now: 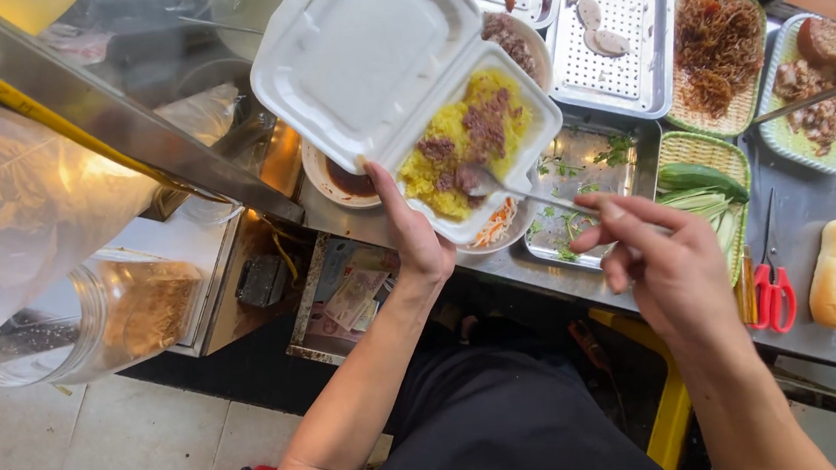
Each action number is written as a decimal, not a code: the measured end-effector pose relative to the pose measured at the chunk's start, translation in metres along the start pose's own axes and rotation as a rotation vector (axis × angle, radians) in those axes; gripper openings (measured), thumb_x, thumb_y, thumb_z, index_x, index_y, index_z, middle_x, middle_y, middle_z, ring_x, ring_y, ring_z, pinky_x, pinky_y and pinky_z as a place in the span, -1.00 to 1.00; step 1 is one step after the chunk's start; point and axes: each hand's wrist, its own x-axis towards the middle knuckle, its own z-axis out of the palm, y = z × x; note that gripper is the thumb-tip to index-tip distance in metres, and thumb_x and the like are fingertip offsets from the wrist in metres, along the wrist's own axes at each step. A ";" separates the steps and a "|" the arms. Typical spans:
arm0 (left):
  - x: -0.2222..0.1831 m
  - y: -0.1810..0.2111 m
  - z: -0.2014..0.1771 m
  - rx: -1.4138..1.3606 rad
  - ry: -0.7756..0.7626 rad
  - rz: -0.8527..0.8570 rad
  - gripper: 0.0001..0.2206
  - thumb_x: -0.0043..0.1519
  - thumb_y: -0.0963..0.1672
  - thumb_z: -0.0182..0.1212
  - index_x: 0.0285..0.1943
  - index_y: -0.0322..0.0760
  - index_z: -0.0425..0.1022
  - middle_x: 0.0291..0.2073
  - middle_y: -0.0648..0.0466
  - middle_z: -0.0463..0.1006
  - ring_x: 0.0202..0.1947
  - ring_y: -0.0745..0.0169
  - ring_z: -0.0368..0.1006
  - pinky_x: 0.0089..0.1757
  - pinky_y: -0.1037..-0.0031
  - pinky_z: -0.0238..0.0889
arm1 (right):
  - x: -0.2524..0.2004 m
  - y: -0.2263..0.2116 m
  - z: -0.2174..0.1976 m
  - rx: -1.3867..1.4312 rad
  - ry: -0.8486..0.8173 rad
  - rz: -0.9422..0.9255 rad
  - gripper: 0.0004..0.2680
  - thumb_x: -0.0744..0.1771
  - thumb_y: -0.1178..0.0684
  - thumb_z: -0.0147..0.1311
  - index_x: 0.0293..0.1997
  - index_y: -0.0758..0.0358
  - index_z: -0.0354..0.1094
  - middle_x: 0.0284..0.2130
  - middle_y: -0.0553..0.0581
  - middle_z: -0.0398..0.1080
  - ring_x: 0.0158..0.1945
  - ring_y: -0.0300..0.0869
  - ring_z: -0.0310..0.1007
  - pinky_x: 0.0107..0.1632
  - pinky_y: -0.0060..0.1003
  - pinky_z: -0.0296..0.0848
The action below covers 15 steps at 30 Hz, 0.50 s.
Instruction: Prepare a takeout food box by adding rice, various meats, and vegetables.
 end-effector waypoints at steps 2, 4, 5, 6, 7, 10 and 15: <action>0.002 0.006 -0.001 -0.021 0.021 -0.016 -0.25 0.40 0.20 -0.20 0.59 -0.38 -0.03 0.49 -0.08 0.15 0.45 0.04 0.13 0.37 0.25 0.02 | -0.007 -0.002 0.009 -0.105 -0.001 -0.031 -0.73 0.42 0.07 0.03 0.15 0.50 0.46 -0.36 0.23 0.53 -0.58 -0.32 0.26 -0.48 -0.49 0.24; 0.005 0.012 -0.003 -0.039 0.041 -0.031 -0.25 0.39 0.20 -0.20 0.59 -0.37 -0.02 0.48 -0.05 0.15 0.45 0.05 0.13 0.36 0.26 0.02 | -0.012 -0.011 0.013 -0.208 -0.005 -0.063 -0.74 0.42 0.06 0.02 0.12 0.48 0.48 -0.36 0.23 0.55 -0.56 -0.32 0.28 -0.46 -0.48 0.29; 0.006 0.015 -0.006 -0.023 0.055 -0.045 -0.25 0.38 0.20 -0.20 0.58 -0.36 -0.02 0.48 -0.07 0.16 0.44 0.04 0.14 0.35 0.25 0.05 | -0.015 -0.018 0.012 -0.424 0.004 -0.140 -0.75 0.40 0.06 0.02 0.12 0.42 0.48 -0.34 0.21 0.57 -0.54 -0.31 0.37 -0.47 -0.47 0.34; 0.007 0.017 -0.009 -0.006 0.066 -0.065 -0.25 0.38 0.21 -0.21 0.58 -0.36 -0.02 0.48 -0.08 0.16 0.44 0.02 0.15 0.34 0.25 0.08 | -0.018 -0.024 0.010 -0.638 0.019 -0.218 -0.75 0.39 0.07 0.02 0.12 0.37 0.48 -0.31 0.19 0.60 -0.52 -0.29 0.45 -0.48 -0.45 0.40; 0.005 0.023 -0.011 -0.002 0.064 -0.069 -0.25 0.38 0.21 -0.21 0.58 -0.36 -0.02 0.48 -0.08 0.16 0.44 0.02 0.15 0.34 0.25 0.08 | -0.012 -0.027 0.005 -0.634 0.023 -0.216 -0.75 0.39 0.07 0.02 0.12 0.37 0.48 -0.31 0.19 0.60 -0.52 -0.29 0.45 -0.48 -0.45 0.40; -0.001 0.039 -0.012 0.045 0.023 -0.142 -0.23 0.36 0.22 -0.23 0.57 -0.38 -0.01 0.46 -0.17 0.19 0.42 -0.06 0.20 0.31 0.18 0.16 | 0.020 -0.027 -0.010 -0.638 0.044 -0.369 -0.78 0.43 0.09 0.01 0.15 0.39 0.46 -0.21 0.19 0.58 -0.41 -0.28 0.47 -0.40 -0.42 0.44; -0.012 0.048 -0.012 0.229 0.059 -0.189 -0.26 0.33 0.22 -0.29 0.56 -0.30 -0.02 0.44 -0.16 0.22 0.43 -0.05 0.22 0.30 0.08 0.21 | 0.139 0.040 -0.017 -0.617 0.052 -0.392 -0.83 0.45 0.13 0.01 0.11 0.28 0.49 -0.31 0.12 0.57 -0.43 -0.28 0.48 -0.36 -0.39 0.48</action>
